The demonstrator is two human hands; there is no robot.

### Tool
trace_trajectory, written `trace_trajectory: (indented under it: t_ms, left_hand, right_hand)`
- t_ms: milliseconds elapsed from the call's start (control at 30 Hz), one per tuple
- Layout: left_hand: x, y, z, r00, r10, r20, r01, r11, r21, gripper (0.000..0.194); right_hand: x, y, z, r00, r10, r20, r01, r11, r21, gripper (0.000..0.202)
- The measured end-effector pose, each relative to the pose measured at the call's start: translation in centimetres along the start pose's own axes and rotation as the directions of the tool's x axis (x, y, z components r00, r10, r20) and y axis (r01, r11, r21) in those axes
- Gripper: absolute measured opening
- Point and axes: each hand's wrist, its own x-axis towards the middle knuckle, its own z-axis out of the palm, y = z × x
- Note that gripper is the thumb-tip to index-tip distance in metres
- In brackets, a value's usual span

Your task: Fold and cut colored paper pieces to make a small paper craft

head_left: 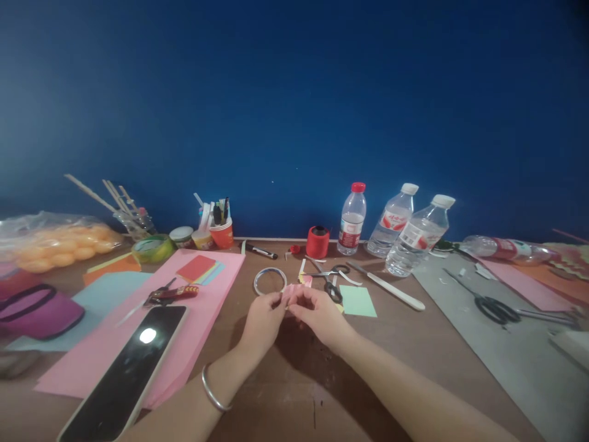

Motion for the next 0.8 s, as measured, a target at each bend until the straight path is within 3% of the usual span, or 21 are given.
trace_trajectory:
  t_ms: [133, 267, 433, 667, 800]
  left_hand:
    - [-0.4, 0.5, 0.1, 0.998, 0.037, 0.046, -0.037, 0.999, 0.005, 0.012]
    - [-1.1, 0.6, -0.4, 0.994, -0.025, 0.107, 0.032, 0.997, -0.066, 0.035]
    - [-2.0, 0.1, -1.6, 0.975, -0.083, 0.207, 0.082, 0.997, 0.014, 0.023]
    - [-3.1, -0.1, -1.2, 0.956, -0.165, 0.243, 0.228, 0.939, -0.258, 0.029]
    - [-3.2, 0.0, -1.3, 0.923, -0.198, 0.329, 0.322, 0.866, -0.383, 0.032]
  right_hand:
    - [0.3, 0.5, -0.3, 0.999, 0.025, -0.03, -0.024, 0.999, 0.049, 0.009]
    - [0.3, 0.7, -0.5, 0.994, 0.071, -0.082, -0.067, 0.996, 0.055, 0.01]
    - [0.0, 1.3, 0.1, 0.993, 0.047, -0.11, -0.044, 0.999, 0.029, 0.014]
    - [-1.1, 1.5, 1.6, 0.99, 0.05, -0.133, -0.034, 0.992, 0.123, 0.008]
    - [-1.5, 1.4, 1.6, 0.989, 0.109, -0.097, -0.09, 0.98, 0.18, 0.003]
